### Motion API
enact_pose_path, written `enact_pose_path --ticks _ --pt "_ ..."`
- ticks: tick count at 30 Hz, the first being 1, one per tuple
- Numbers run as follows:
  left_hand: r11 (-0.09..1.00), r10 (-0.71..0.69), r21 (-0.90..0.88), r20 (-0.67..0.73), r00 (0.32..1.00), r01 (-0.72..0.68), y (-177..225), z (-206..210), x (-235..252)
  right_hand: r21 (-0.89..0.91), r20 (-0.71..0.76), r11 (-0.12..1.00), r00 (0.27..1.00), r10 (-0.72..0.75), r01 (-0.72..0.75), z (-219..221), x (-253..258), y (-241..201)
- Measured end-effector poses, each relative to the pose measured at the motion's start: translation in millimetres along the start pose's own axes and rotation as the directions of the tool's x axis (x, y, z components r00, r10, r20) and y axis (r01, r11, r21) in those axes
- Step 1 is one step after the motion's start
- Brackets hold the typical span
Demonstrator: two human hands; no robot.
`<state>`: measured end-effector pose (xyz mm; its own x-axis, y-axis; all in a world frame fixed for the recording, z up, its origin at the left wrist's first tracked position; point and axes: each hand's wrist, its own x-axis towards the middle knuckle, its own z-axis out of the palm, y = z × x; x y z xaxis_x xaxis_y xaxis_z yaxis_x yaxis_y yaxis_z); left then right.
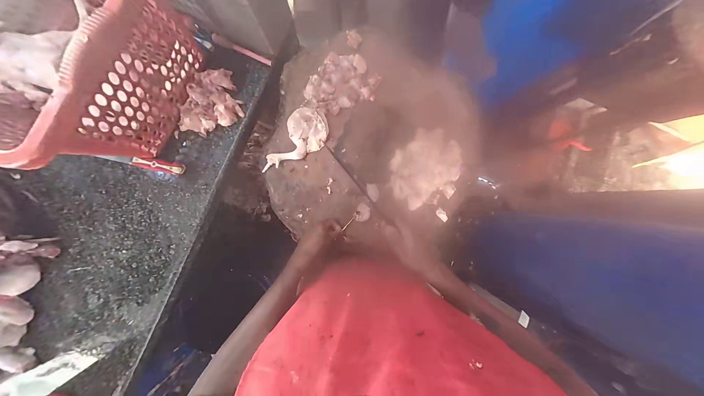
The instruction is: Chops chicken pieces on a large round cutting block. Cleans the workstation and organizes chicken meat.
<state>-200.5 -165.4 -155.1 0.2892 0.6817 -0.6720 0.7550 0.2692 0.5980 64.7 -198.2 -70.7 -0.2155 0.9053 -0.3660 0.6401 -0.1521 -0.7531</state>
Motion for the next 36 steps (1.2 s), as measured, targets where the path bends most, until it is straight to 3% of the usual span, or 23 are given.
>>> enact_pose_path --ticks 2,3,6,10,11,12,14,15,18,22,24,27,31,33,36 --pt "0.999 -0.014 0.042 -0.013 1.000 0.014 1.0 2.5 -0.5 0.073 0.069 0.995 0.995 -0.078 0.073 -1.6 -7.4 2.6" --pt "0.998 -0.018 0.068 -0.014 1.000 0.019 3.2 4.6 -1.5 0.047 0.154 0.998 0.987 -0.043 0.036 0.5 -9.6 7.4" --pt "0.992 -0.027 0.121 0.007 1.000 0.026 8.3 4.8 -7.4 -0.169 0.364 0.968 0.901 0.236 -0.185 11.0 4.2 28.8" --pt "0.990 -0.034 -0.129 0.181 0.983 0.058 -38.0 -30.6 -41.0 -0.199 0.218 0.946 0.929 0.299 -0.257 2.8 0.1 51.8" --pt "0.984 -0.065 -0.156 0.159 0.985 0.090 -59.3 -44.5 -53.3 -0.197 0.163 0.937 0.933 0.320 -0.287 -4.4 -2.1 54.2" --pt "0.985 -0.150 -0.074 0.066 0.987 0.155 -81.5 -58.7 -65.5 -0.209 0.113 0.924 0.931 0.347 -0.319 -10.9 -4.3 56.3" --pt "0.916 -0.333 0.156 -0.212 0.919 0.368 -115.1 -83.0 -84.7 -0.230 0.049 0.902 0.921 0.387 -0.367 -24.0 -12.4 65.4" --pt "0.906 -0.332 0.164 -0.300 0.894 0.391 -125.0 -92.4 -89.6 -0.227 0.051 0.902 0.921 0.386 -0.366 -35.8 -19.3 71.4" --pt "0.959 -0.100 0.184 -0.490 0.866 0.215 -131.5 -110.7 -77.1 -0.299 0.215 0.920 0.921 0.324 -0.254 -87.1 -42.8 102.4" --pt "0.999 -0.050 -0.038 -0.527 0.849 0.035 -63.9 -127.4 -32.0 -0.512 0.421 0.859 0.871 0.252 -0.001 -157.7 -41.0 141.0" --pt "0.994 -0.010 -0.102 -0.515 0.857 -0.050 -25.5 -135.5 -0.6 -0.579 0.363 0.816 0.895 0.258 -0.001 -182.0 -23.9 151.4" --pt "0.999 -0.022 -0.045 -0.504 0.863 -0.001 22.0 -148.2 47.7 -0.626 0.160 0.777 0.963 0.218 -0.072 -201.2 10.9 157.0" --pt "0.962 -0.170 0.071 -0.595 0.785 0.262 42.1 -156.0 101.6 -0.509 0.134 0.860 0.982 0.131 -0.046 -173.9 26.7 110.7" --pt "0.918 -0.237 0.096 -0.644 0.727 0.384 44.3 -156.5 118.2 -0.376 0.197 0.924 0.968 0.158 -0.074 -140.8 19.9 92.7" --pt "0.888 -0.315 0.072 -0.625 0.714 0.454 50.0 -159.5 128.8 -0.098 0.373 0.977 0.903 0.214 -0.191 -84.1 17.9 90.0"
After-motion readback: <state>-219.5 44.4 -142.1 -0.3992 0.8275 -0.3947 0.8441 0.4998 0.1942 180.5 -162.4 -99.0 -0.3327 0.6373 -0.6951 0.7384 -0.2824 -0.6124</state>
